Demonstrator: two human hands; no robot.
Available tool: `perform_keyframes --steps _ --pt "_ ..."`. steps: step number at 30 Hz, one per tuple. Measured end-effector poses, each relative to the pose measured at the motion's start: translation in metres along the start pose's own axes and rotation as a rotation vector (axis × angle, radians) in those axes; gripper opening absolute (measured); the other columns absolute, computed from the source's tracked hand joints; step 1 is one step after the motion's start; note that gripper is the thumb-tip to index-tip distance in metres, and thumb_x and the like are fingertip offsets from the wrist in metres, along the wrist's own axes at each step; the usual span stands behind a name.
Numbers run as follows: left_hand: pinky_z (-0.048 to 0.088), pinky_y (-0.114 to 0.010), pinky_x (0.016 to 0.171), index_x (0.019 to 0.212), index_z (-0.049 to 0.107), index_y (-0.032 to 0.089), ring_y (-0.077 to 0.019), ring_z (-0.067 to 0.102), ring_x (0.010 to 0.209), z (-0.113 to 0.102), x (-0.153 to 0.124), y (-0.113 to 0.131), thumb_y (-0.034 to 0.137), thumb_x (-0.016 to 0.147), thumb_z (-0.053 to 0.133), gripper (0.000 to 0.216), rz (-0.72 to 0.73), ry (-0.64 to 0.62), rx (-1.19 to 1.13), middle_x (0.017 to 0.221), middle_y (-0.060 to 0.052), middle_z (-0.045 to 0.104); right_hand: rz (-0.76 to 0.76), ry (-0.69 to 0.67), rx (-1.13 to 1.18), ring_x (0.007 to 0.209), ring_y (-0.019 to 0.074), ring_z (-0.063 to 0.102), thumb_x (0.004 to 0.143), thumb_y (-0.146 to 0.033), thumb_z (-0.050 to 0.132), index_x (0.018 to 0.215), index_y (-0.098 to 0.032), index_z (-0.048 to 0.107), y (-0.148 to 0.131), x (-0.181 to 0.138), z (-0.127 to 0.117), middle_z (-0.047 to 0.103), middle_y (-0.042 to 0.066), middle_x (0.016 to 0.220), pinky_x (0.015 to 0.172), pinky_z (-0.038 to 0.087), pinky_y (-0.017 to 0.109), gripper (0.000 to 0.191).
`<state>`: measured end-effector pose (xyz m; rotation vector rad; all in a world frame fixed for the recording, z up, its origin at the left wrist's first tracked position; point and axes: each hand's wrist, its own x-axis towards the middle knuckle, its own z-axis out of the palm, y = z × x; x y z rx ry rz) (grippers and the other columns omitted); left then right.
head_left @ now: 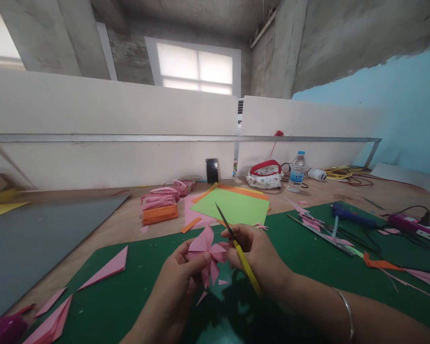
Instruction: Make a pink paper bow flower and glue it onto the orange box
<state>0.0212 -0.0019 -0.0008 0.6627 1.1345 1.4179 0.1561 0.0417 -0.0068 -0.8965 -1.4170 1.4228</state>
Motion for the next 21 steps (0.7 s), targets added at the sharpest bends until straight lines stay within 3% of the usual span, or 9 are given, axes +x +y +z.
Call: perform_keyframes --steps 5,10,14,19,21 --pt "0.052 -0.022 0.054 0.094 0.061 0.016 -0.0125 0.063 0.054 -0.0024 -0.0008 0.001 0.008 0.067 0.066 0.029 -0.028 -0.067 -0.02 0.072 -0.003 0.07 -0.037 0.008 -0.024 0.058 0.0092 0.051 0.056 -0.007 0.059 0.084 -0.016 0.061 -0.0021 -0.0009 -0.0004 0.055 -0.004 0.068 0.055 0.041 0.021 0.03" --pt "0.05 -0.017 0.057 0.092 0.061 0.016 -0.0083 0.06 0.052 -0.0036 0.0004 0.0002 0.008 0.068 0.067 0.026 0.006 -0.076 0.008 0.063 0.002 0.066 -0.046 -0.02 -0.006 0.06 0.0092 0.051 0.055 -0.007 0.058 0.085 -0.016 0.061 -0.0014 -0.001 -0.0017 0.055 -0.004 0.069 0.057 0.041 0.022 0.032" --pt "0.045 -0.014 0.048 0.091 0.061 0.016 -0.004 0.048 0.038 -0.0026 0.0012 0.0005 0.007 0.07 0.064 0.024 0.014 -0.057 0.021 0.051 0.007 0.058 -0.028 -0.03 -0.017 0.061 0.0094 0.05 0.055 -0.007 0.059 0.085 -0.016 0.061 -0.0013 -0.0014 -0.0017 0.056 -0.004 0.069 0.057 0.04 0.021 0.032" --pt "0.051 -0.02 0.056 0.1 0.058 0.017 -0.0121 0.064 0.06 -0.0017 -0.0011 0.0017 0.009 0.068 0.067 0.035 -0.02 -0.035 0.017 0.075 -0.003 0.07 -0.034 -0.02 -0.011 0.061 0.0098 0.05 0.056 -0.007 0.059 0.086 -0.016 0.061 -0.0026 -0.0017 -0.0014 0.056 -0.004 0.069 0.057 0.04 0.022 0.032" --pt "0.052 -0.021 0.056 0.103 0.057 0.017 -0.0136 0.065 0.06 -0.0018 -0.001 0.0009 0.01 0.065 0.07 0.042 -0.014 -0.021 0.017 0.076 -0.003 0.071 -0.035 -0.021 -0.004 0.061 0.0102 0.051 0.055 -0.007 0.06 0.086 -0.016 0.061 -0.0026 -0.0018 -0.0017 0.056 -0.004 0.07 0.057 0.04 0.022 0.032"
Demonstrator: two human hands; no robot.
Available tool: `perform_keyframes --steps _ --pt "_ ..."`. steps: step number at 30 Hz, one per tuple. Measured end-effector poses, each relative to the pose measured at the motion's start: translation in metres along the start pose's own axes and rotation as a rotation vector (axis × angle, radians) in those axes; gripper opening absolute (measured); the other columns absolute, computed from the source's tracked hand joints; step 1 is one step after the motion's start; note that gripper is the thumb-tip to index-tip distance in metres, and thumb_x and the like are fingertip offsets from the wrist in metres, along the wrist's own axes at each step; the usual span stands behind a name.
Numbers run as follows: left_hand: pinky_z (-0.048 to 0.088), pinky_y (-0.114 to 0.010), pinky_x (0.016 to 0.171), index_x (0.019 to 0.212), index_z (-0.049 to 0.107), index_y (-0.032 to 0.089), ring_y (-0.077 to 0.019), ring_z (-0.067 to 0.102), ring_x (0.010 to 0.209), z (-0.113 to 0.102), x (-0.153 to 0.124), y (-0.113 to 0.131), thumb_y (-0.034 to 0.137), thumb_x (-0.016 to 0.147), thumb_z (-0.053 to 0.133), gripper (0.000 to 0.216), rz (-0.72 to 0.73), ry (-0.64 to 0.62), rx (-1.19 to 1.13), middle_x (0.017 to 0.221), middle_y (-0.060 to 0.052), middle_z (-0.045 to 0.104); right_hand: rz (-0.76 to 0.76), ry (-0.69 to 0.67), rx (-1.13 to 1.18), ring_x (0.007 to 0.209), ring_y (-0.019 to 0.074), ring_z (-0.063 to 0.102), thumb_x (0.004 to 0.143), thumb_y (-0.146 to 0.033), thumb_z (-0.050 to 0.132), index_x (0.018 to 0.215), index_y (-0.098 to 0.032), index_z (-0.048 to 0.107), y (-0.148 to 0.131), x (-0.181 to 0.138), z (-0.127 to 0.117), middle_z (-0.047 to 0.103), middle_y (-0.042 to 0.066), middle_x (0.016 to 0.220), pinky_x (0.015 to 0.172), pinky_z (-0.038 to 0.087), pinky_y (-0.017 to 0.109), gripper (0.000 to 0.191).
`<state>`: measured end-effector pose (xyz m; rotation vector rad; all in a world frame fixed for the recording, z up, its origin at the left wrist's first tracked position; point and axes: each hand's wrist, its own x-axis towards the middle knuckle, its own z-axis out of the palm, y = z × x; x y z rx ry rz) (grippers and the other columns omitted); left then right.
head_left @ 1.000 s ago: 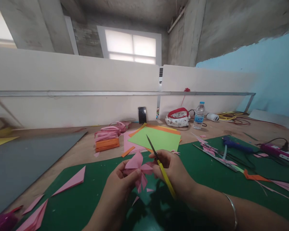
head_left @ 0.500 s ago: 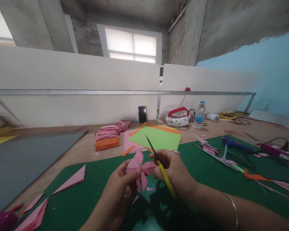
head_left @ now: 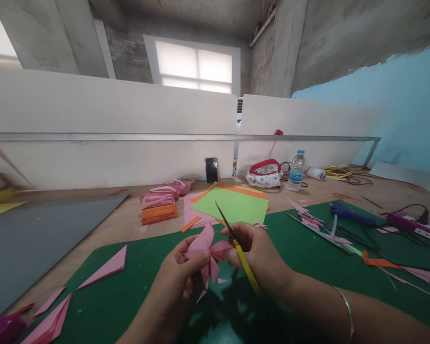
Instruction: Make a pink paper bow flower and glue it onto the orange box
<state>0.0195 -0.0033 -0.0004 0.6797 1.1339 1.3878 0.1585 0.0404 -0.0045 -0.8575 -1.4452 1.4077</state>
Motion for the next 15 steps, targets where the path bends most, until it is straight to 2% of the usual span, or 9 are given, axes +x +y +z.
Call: perform_keyframes --steps 4,8,11,15 --pt "0.051 -0.02 0.051 0.107 0.055 0.016 -0.0135 0.064 0.054 -0.0006 0.0022 -0.0029 0.005 0.058 0.073 0.053 0.06 0.048 -0.006 0.067 -0.001 0.07 -0.001 -0.009 -0.016 0.061 0.0102 0.051 0.055 -0.008 0.061 0.085 -0.017 0.061 0.0005 -0.0003 -0.0004 0.056 -0.004 0.069 0.057 0.04 0.022 0.031" --pt "0.046 -0.015 0.046 0.104 0.056 0.015 -0.0093 0.059 0.046 -0.0019 0.0025 -0.0031 0.006 0.062 0.07 0.044 0.083 0.023 0.04 0.056 0.004 0.065 -0.005 -0.035 -0.032 0.064 0.0106 0.052 0.056 -0.009 0.062 0.087 -0.016 0.061 0.0009 -0.0009 -0.0002 0.056 -0.004 0.069 0.059 0.041 0.022 0.031" --pt "0.05 -0.019 0.053 0.104 0.055 0.013 -0.0109 0.062 0.053 -0.0027 0.0034 -0.0025 0.009 0.065 0.07 0.042 0.098 -0.016 0.021 0.067 0.0 0.069 -0.01 -0.052 -0.059 0.065 0.01 0.052 0.057 -0.007 0.061 0.089 -0.016 0.06 0.0016 -0.0017 -0.0001 0.056 -0.004 0.071 0.06 0.041 0.022 0.033" --pt "0.054 -0.024 0.059 0.104 0.057 0.014 -0.0149 0.066 0.057 -0.0042 0.0084 -0.0037 0.007 0.061 0.071 0.045 0.114 0.023 0.037 0.075 -0.005 0.073 -0.022 -0.06 -0.077 0.067 0.0106 0.053 0.06 -0.009 0.063 0.089 -0.016 0.06 0.0047 -0.0014 0.0008 0.057 -0.003 0.073 0.063 0.042 0.022 0.03"
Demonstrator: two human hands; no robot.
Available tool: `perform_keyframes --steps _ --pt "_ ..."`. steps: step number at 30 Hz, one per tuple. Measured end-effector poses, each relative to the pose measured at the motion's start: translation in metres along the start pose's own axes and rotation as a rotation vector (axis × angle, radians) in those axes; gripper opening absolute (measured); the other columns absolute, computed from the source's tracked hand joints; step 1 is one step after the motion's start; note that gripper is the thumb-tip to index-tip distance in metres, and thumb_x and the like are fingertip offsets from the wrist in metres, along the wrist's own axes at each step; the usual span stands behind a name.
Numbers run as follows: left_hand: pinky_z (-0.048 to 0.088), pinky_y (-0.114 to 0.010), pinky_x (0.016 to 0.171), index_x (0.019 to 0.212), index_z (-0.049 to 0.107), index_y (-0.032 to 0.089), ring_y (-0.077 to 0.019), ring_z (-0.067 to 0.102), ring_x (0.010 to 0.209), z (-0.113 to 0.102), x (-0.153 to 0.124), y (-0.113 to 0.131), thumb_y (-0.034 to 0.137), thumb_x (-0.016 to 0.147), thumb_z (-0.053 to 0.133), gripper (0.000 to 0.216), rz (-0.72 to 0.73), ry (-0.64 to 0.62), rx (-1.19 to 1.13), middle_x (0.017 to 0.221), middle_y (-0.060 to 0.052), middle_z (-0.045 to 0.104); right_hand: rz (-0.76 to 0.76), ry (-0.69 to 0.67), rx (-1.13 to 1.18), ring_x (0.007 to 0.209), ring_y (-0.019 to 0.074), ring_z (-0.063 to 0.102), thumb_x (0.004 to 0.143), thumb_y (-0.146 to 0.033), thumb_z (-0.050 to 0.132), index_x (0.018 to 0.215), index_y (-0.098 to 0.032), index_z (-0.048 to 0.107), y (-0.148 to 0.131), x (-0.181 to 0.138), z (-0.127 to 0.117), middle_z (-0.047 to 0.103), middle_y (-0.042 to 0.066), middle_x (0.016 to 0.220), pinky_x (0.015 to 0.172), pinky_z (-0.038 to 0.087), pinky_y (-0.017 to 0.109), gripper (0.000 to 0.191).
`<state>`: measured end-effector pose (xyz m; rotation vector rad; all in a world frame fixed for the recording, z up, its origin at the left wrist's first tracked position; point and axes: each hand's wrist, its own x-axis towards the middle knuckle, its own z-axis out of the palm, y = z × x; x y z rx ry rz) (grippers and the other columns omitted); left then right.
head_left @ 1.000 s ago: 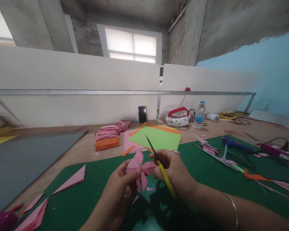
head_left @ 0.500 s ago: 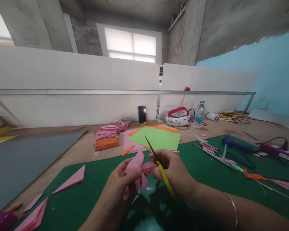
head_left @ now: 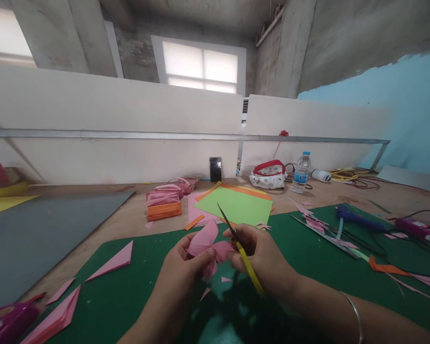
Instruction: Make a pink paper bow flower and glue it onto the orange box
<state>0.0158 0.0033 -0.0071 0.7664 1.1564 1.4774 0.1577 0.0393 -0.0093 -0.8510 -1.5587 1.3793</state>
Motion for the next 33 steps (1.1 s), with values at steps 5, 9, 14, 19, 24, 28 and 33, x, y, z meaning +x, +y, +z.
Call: perform_keyframes --steps 5,9,14,19,24,28,33 --pt "0.054 -0.026 0.06 0.095 0.062 0.014 -0.0197 0.069 0.067 -0.005 0.009 -0.005 0.008 0.057 0.073 0.04 0.045 0.043 0.032 0.078 -0.008 0.074 0.005 0.022 -0.058 0.066 0.0109 0.052 0.064 -0.015 0.067 0.091 -0.016 0.06 -0.004 0.001 -0.003 0.056 -0.003 0.073 0.06 0.041 0.022 0.028" --pt "0.055 -0.029 0.059 0.101 0.062 0.016 -0.0229 0.07 0.074 -0.012 0.015 -0.003 0.011 0.058 0.073 0.045 0.059 0.052 0.05 0.088 -0.01 0.074 -0.073 -0.062 -0.251 0.065 0.0118 0.051 0.071 -0.025 0.067 0.09 -0.018 0.063 -0.022 -0.003 -0.02 0.057 -0.002 0.072 0.059 0.04 0.022 0.021" --pt "0.053 -0.027 0.056 0.101 0.064 0.015 -0.0249 0.069 0.078 -0.02 0.017 0.005 0.015 0.057 0.072 0.045 0.092 0.077 0.037 0.084 -0.009 0.074 -0.069 -0.196 -0.498 0.063 0.0117 0.049 0.07 -0.028 0.069 0.082 -0.017 0.066 -0.037 -0.004 -0.035 0.057 -0.003 0.069 0.057 0.039 0.022 0.016" --pt "0.052 -0.025 0.054 0.108 0.061 0.015 -0.0243 0.069 0.078 -0.015 0.015 0.003 0.014 0.057 0.07 0.052 0.082 0.054 0.004 0.086 -0.009 0.074 0.008 0.036 -0.26 0.07 0.0137 0.058 0.068 -0.025 0.07 0.098 -0.015 0.061 -0.017 0.003 -0.018 0.062 0.0 0.076 0.065 0.044 0.023 0.033" --pt "0.051 -0.025 0.049 0.112 0.059 0.017 -0.0156 0.065 0.055 -0.01 0.012 -0.003 0.013 0.058 0.071 0.055 0.057 0.036 0.006 0.093 -0.009 0.074 0.033 0.062 -0.093 0.065 0.013 0.057 0.059 -0.025 0.076 0.093 -0.015 0.063 -0.003 0.005 0.0 0.062 -0.001 0.073 0.058 0.045 0.022 0.038" --pt "0.049 -0.022 0.047 0.101 0.063 0.013 -0.014 0.062 0.052 -0.008 0.008 -0.005 0.016 0.057 0.073 0.045 0.038 0.028 0.023 0.076 -0.008 0.074 0.007 0.132 -0.09 0.065 0.0124 0.056 0.062 -0.022 0.072 0.092 -0.016 0.063 -0.002 0.006 0.002 0.061 -0.001 0.073 0.058 0.045 0.021 0.032" --pt "0.051 -0.025 0.051 0.104 0.061 0.014 -0.016 0.064 0.054 -0.007 0.009 -0.008 0.018 0.058 0.072 0.047 0.024 0.012 0.013 0.077 -0.009 0.073 -0.029 0.11 -0.103 0.07 0.0112 0.057 0.064 -0.017 0.068 0.093 -0.016 0.063 -0.002 0.006 0.001 0.058 -0.003 0.072 0.065 0.046 0.02 0.029"
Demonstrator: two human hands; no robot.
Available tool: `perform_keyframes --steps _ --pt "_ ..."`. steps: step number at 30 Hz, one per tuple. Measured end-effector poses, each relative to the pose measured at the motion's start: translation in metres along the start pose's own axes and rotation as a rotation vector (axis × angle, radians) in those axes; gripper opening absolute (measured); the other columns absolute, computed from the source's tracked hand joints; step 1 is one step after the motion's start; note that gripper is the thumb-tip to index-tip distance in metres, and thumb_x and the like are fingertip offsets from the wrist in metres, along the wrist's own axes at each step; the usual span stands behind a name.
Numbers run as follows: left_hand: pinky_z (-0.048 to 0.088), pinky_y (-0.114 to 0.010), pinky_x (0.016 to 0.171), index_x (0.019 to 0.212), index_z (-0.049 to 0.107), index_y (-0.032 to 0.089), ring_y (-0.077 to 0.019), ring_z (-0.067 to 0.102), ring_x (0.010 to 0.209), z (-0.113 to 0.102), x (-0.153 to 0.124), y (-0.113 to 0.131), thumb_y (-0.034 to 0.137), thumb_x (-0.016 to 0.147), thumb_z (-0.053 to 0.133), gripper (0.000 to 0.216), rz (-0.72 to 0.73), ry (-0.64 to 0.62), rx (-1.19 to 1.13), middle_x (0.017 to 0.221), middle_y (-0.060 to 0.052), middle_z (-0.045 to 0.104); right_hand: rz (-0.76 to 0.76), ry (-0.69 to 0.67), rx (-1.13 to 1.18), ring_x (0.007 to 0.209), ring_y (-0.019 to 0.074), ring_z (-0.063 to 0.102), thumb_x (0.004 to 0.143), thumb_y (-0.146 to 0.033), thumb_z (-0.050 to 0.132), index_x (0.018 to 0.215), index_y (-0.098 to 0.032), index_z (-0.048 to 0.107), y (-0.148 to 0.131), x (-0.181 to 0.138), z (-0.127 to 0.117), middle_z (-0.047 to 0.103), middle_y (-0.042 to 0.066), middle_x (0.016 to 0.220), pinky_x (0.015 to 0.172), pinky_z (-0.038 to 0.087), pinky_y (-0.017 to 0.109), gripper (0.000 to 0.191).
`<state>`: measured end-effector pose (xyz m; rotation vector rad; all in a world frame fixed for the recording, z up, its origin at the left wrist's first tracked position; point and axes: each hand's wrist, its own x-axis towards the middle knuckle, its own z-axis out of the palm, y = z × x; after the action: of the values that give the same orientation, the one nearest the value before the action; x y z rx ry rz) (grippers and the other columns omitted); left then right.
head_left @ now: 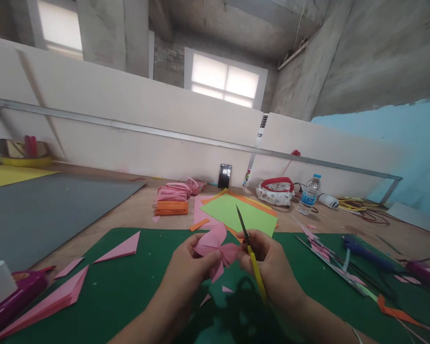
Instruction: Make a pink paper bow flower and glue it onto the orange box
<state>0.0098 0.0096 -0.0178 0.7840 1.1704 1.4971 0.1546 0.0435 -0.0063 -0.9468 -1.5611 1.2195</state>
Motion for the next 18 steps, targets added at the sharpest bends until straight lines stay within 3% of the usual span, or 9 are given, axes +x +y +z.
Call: perform_keyframes --steps 4,18 --pt "0.053 -0.029 0.056 0.104 0.06 0.014 -0.0189 0.067 0.062 -0.0014 0.0031 -0.0024 0.018 0.057 0.072 0.048 -0.003 -0.008 -0.014 0.09 -0.012 0.073 0.005 0.013 -0.002 0.069 0.0119 0.057 0.062 -0.017 0.069 0.093 -0.015 0.062 -0.0002 -0.0015 0.0011 0.058 -0.003 0.072 0.065 0.046 0.021 0.032" --pt "0.054 -0.031 0.058 0.104 0.06 0.016 -0.0216 0.066 0.066 -0.0029 0.0045 -0.0007 0.014 0.055 0.073 0.051 -0.034 -0.04 -0.011 0.08 -0.009 0.072 -0.012 -0.023 -0.024 0.074 0.012 0.058 0.066 -0.015 0.067 0.094 -0.016 0.061 0.0022 -0.0013 -0.001 0.059 -0.002 0.076 0.068 0.046 0.02 0.028"
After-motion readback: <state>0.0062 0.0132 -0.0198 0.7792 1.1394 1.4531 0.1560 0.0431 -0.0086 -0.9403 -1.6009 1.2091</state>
